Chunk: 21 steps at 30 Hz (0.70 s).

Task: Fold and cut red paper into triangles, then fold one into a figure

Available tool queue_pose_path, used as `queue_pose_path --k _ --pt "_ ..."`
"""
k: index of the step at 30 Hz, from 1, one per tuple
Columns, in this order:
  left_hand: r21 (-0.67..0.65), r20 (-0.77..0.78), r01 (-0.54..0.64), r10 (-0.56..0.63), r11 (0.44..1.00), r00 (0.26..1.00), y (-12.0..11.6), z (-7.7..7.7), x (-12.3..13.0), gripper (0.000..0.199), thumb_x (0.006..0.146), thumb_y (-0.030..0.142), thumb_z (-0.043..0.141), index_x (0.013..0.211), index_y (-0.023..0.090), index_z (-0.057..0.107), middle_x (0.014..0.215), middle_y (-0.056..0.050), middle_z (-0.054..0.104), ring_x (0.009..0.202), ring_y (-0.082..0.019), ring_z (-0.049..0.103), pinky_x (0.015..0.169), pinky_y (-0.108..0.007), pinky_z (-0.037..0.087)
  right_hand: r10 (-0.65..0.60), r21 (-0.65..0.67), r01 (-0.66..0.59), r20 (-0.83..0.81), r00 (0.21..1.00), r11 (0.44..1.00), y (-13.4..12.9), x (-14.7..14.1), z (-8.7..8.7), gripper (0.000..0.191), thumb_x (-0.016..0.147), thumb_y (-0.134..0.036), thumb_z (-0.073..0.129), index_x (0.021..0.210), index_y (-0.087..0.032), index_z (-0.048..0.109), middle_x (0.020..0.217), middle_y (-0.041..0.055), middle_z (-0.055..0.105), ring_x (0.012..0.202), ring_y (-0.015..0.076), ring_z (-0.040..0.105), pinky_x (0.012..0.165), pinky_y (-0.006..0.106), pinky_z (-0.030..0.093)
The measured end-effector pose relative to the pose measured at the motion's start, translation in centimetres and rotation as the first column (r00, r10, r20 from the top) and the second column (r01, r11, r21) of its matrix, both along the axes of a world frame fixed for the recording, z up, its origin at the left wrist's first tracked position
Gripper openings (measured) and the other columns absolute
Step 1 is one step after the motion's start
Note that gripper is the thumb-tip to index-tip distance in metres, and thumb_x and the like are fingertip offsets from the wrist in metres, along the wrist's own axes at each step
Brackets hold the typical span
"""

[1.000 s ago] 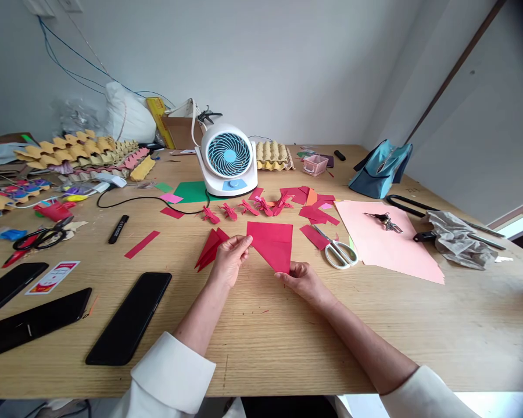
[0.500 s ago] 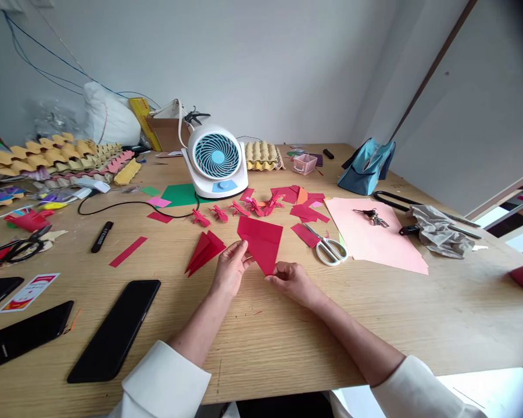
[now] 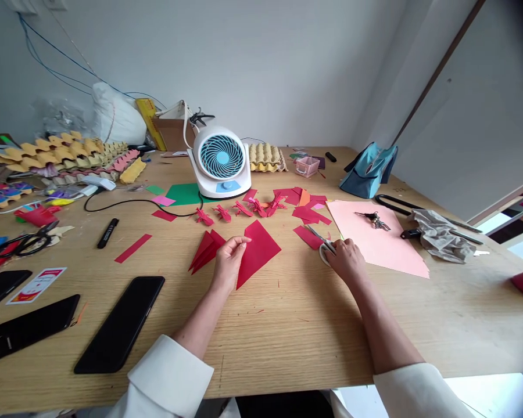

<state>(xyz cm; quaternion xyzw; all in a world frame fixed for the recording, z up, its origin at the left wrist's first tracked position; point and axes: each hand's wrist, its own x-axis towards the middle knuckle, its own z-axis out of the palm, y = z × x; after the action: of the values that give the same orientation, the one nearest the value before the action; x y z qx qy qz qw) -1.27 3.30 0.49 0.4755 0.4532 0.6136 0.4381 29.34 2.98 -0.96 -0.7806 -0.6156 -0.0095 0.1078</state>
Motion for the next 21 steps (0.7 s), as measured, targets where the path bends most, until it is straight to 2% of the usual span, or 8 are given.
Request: queue_pose_path --k 4,8,11,17,21 --pt "-0.030 -0.019 0.009 -0.009 1.000 1.000 0.0 0.0 -0.1 0.021 0.075 0.030 0.067 0.091 0.017 0.073 0.094 -0.005 0.072 0.087 -0.016 0.061 0.081 -0.024 0.043 -0.042 -0.018 0.042 0.025 0.999 0.999 -0.1 0.0 0.6 0.030 0.092 -0.035 0.047 0.100 -0.011 0.064 0.105 0.0197 0.061 0.098 0.0297 0.061 0.075 0.035 0.043" --pt "-0.015 -0.018 0.026 -0.027 1.000 0.999 -0.1 0.1 -0.2 0.022 0.075 0.028 0.067 0.093 0.017 0.073 0.099 -0.006 0.072 0.090 -0.016 0.061 0.082 -0.024 0.043 -0.099 0.056 0.100 -0.009 0.995 0.993 -0.1 0.0 1.0 0.034 0.095 -0.038 0.042 0.105 -0.010 0.059 0.098 0.0178 0.066 0.092 0.0291 0.063 0.074 0.036 0.040" --pt "-0.011 -0.014 0.037 -0.038 0.999 0.999 -0.1 0.4 -0.4 0.023 0.075 0.028 0.068 0.095 0.017 0.073 0.101 -0.006 0.072 0.089 -0.015 0.061 0.081 -0.024 0.044 -0.089 0.145 0.095 -0.051 0.995 0.985 -0.2 -0.3 1.2 0.030 0.095 -0.037 0.044 0.108 -0.013 0.056 0.095 0.0138 0.068 0.088 0.0267 0.063 0.073 0.035 0.037" --pt "0.011 -0.060 0.043 -0.042 0.999 0.997 0.0 0.8 -1.0 0.032 0.076 0.026 0.069 0.107 0.019 0.072 0.099 -0.005 0.071 0.080 -0.012 0.058 0.071 -0.020 0.043 -0.065 0.329 0.089 -0.084 0.994 0.940 -0.4 -0.2 1.5 0.027 0.090 -0.036 0.051 0.107 -0.017 0.058 0.099 0.0126 0.065 0.095 0.0277 0.057 0.076 0.035 0.032" --pt "0.020 -0.067 0.069 -0.067 0.997 0.995 -0.1 1.1 -1.2 0.038 0.077 0.027 0.070 0.114 0.020 0.070 0.107 -0.005 0.071 0.084 -0.012 0.060 0.074 -0.020 0.044 -0.038 0.465 0.114 -0.169 0.985 0.878 -0.3 0.1 2.0 0.029 0.088 -0.032 0.047 0.111 -0.017 0.056 0.104 0.0141 0.063 0.101 0.0289 0.054 0.079 0.036 0.034"
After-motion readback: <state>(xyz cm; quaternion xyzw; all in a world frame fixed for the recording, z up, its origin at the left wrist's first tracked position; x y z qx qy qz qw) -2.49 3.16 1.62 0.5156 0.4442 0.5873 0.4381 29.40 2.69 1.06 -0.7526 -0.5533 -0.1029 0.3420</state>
